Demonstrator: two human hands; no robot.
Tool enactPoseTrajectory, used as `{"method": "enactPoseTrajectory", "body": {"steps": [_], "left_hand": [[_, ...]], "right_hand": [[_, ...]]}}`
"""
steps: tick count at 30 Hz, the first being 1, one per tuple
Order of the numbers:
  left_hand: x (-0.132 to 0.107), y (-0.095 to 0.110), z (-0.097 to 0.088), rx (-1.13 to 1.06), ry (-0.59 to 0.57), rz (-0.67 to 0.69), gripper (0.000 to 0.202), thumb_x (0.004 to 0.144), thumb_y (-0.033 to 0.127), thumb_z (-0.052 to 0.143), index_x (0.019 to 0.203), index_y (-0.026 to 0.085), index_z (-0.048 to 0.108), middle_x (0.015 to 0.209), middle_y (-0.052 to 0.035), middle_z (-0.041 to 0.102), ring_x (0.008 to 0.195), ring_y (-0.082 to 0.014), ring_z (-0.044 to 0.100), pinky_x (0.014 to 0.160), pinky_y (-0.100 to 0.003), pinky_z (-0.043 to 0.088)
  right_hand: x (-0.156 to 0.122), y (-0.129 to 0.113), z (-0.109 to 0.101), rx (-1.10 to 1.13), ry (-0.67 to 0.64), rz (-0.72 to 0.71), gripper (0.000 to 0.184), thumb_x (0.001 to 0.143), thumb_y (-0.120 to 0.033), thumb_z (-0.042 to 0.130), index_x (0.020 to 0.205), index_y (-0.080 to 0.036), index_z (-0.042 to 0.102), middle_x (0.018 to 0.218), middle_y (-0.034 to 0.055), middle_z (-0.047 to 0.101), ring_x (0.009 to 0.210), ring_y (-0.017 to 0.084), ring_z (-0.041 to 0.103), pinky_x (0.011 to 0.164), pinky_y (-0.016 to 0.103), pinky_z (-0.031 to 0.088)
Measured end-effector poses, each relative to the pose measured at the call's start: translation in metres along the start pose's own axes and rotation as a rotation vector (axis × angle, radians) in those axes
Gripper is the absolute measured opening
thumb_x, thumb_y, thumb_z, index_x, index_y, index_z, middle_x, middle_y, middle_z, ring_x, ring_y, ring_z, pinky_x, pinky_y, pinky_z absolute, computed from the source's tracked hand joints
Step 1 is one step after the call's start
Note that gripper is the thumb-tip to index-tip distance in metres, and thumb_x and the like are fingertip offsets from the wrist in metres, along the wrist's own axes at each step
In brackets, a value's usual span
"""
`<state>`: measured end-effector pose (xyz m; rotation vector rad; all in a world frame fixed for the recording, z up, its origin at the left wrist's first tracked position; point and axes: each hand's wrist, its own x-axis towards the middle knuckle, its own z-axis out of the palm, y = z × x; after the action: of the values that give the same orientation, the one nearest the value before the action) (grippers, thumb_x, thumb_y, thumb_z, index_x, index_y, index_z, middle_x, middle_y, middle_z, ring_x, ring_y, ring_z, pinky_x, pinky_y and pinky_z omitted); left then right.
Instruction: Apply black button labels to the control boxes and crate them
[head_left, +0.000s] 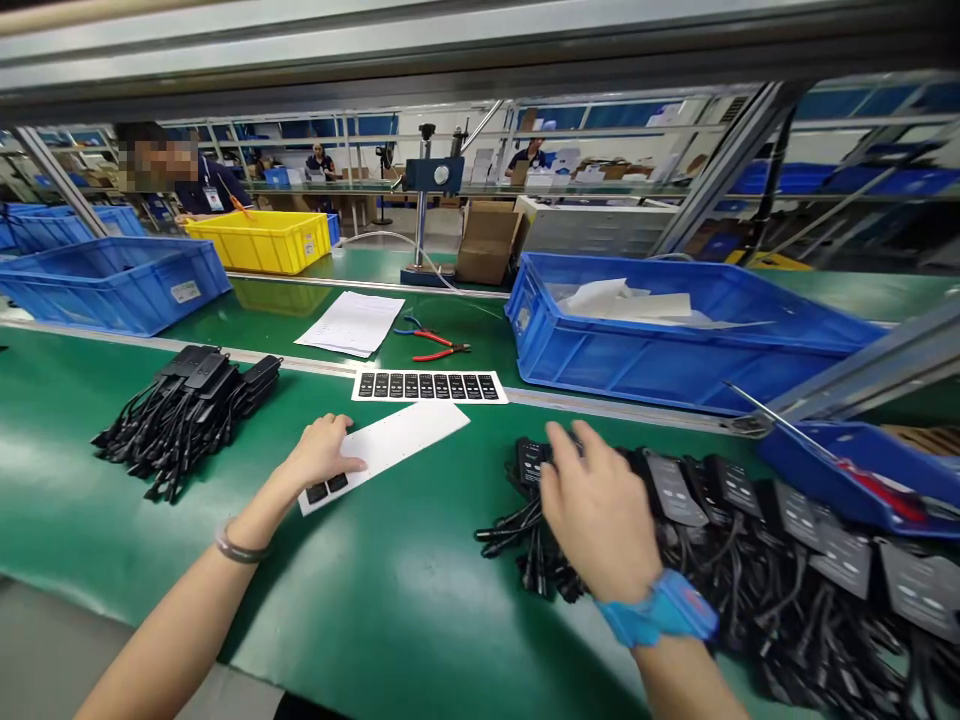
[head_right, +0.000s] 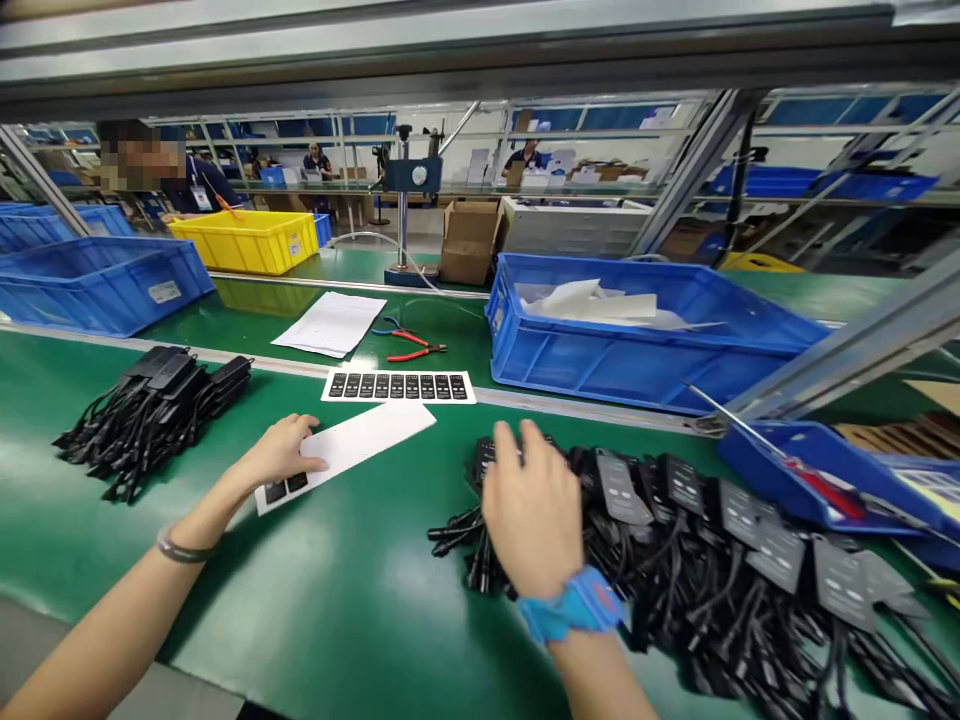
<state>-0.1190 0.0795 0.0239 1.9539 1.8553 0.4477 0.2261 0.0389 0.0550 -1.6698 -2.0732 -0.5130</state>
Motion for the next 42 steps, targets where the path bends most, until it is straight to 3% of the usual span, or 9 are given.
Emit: {"method": "enactPoseTrajectory", "body": {"steps": [4,10,13,17,23,29,32,36,42], "left_hand": [[-0.004,0.010,0.007,-0.110,0.002,0.005,0.023,0.070,0.039,0.065,0.080,0.018,0.062,0.079,-0.0071,0.058,0.081,-0.0278,0.057,0.074,-0.036,0.043],[-0.025,0.049,0.043,-0.476,-0.125,0.098,0.036,0.089,0.051,0.041,0.080,0.019,0.052,0.066,0.0014,0.053,0.058,-0.0129,0.050,0.054,-0.023,0.037],[-0.037,0.062,0.058,-0.790,-0.279,0.044,0.040,0.083,0.058,0.054,0.082,0.019,0.050,0.060,0.0044,0.052,0.048,-0.0090,0.044,0.046,-0.020,0.031],[-0.042,0.065,0.065,-1.183,-0.480,-0.122,0.049,0.064,0.052,0.080,0.082,0.018,0.051,0.051,0.0073,0.053,0.039,-0.0049,0.036,0.041,-0.017,0.024],[-0.038,0.061,0.062,-1.259,-0.550,-0.166,0.053,0.056,0.044,0.087,0.085,0.016,0.054,0.058,0.0048,0.059,0.045,-0.0066,0.049,0.047,-0.017,0.035],[-0.037,0.056,0.066,-1.150,-0.582,-0.097,0.065,0.049,0.050,0.089,0.093,0.014,0.058,0.068,-0.0016,0.065,0.054,-0.0119,0.057,0.052,-0.022,0.043],[-0.033,0.054,0.068,-1.018,-0.502,-0.025,0.064,0.050,0.052,0.087,0.094,0.014,0.060,0.064,0.0004,0.062,0.050,-0.0109,0.053,0.049,-0.023,0.041],[-0.020,0.043,0.058,-0.758,-0.254,0.098,0.050,0.060,0.038,0.085,0.101,0.016,0.065,0.066,0.0023,0.060,0.054,-0.0104,0.051,0.051,-0.022,0.038],[0.006,0.003,0.024,-0.394,0.244,0.149,0.048,0.076,0.038,0.072,0.119,0.020,0.062,0.106,-0.0090,0.063,0.088,-0.0217,0.059,0.086,-0.037,0.048]], "right_hand": [[-0.012,-0.043,0.009,0.527,-0.064,-0.157,0.031,0.095,-0.018,0.044,0.122,-0.016,0.058,0.113,0.0144,0.061,0.103,0.026,0.062,0.087,0.040,0.054],[-0.034,-0.083,0.014,0.996,-0.181,-0.175,0.010,0.093,-0.016,0.052,0.096,-0.020,0.061,0.091,0.0039,0.060,0.071,0.014,0.060,0.067,0.026,0.053],[-0.039,-0.092,0.018,0.993,-0.180,-0.230,0.006,0.092,-0.018,0.056,0.093,-0.021,0.061,0.087,0.0034,0.061,0.073,0.016,0.061,0.067,0.028,0.054],[-0.039,-0.095,0.022,0.912,-0.173,-0.329,0.020,0.094,-0.016,0.051,0.110,-0.023,0.063,0.092,0.0058,0.064,0.086,0.020,0.064,0.073,0.033,0.056],[-0.040,-0.091,0.021,0.874,-0.097,-0.429,0.039,0.095,-0.009,0.044,0.127,-0.024,0.060,0.092,0.0072,0.065,0.085,0.020,0.065,0.071,0.033,0.058],[-0.044,-0.092,0.021,0.889,-0.081,-0.469,0.031,0.094,-0.008,0.043,0.112,-0.021,0.065,0.088,0.0073,0.064,0.081,0.019,0.066,0.069,0.031,0.057],[-0.043,-0.091,0.020,0.909,-0.072,-0.494,0.024,0.095,-0.010,0.044,0.095,-0.020,0.066,0.080,0.0056,0.063,0.072,0.018,0.064,0.063,0.029,0.055],[-0.045,-0.088,0.016,0.976,-0.033,-0.553,0.018,0.093,-0.010,0.049,0.088,-0.021,0.062,0.074,0.0033,0.062,0.065,0.016,0.061,0.057,0.027,0.050],[-0.051,-0.087,0.021,1.078,0.022,-0.479,0.020,0.090,-0.007,0.053,0.097,-0.024,0.059,0.079,0.0036,0.062,0.068,0.017,0.061,0.059,0.029,0.050]]}}
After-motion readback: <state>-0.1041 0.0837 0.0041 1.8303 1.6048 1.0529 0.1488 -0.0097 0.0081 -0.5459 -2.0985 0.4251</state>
